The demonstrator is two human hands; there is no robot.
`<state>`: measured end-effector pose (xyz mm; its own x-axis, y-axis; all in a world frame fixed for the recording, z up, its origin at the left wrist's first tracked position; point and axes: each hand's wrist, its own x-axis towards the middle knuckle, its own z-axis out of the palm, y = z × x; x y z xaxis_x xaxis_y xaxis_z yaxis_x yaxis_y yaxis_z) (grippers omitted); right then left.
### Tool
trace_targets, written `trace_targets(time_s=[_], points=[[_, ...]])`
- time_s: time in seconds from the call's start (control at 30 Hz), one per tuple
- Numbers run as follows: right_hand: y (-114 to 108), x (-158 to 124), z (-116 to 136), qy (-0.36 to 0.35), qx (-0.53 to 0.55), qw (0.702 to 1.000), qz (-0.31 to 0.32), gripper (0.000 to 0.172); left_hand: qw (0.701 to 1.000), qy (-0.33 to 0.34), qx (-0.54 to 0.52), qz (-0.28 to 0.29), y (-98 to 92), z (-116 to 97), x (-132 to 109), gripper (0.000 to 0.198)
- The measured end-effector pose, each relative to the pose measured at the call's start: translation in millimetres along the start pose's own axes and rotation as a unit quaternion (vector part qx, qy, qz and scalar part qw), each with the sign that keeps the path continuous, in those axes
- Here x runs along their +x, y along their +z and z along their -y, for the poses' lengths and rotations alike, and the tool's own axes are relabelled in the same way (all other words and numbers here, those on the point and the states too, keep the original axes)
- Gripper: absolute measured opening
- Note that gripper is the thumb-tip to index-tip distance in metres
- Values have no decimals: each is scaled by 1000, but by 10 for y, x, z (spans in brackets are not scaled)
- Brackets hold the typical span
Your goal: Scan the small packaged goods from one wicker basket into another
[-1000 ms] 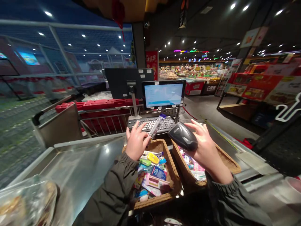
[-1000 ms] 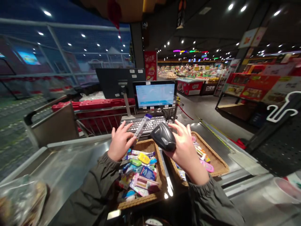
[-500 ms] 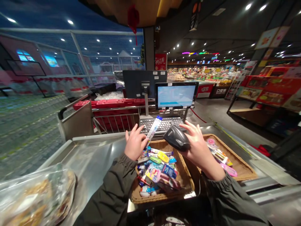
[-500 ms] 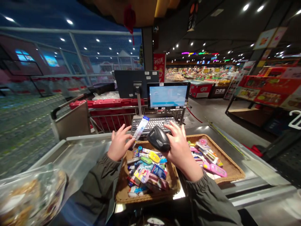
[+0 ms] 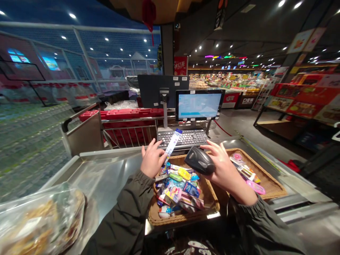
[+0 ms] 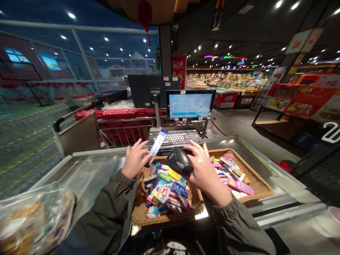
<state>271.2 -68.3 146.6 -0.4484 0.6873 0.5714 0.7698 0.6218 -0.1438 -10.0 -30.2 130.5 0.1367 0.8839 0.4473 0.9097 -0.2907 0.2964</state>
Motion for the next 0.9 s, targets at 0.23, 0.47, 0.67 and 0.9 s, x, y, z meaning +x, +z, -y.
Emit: trace_targets(time_s=[0.23, 0.47, 0.67, 0.9], points=[[-30, -116, -96, 17, 13, 999, 36, 40, 999, 11, -6, 34, 84, -31, 28, 15], [-79, -306, -307, 54, 9, 998, 21, 40, 987, 31, 1, 158, 368, -104, -13, 15], [-106, -478, -517, 77, 6, 997, 26, 35, 964, 47, 20, 263, 761, -89, -108, 16], [-140, -569, -696, 74, 2, 997, 9, 36, 944, 54, 79, 316, 1086, -78, -52, 18]])
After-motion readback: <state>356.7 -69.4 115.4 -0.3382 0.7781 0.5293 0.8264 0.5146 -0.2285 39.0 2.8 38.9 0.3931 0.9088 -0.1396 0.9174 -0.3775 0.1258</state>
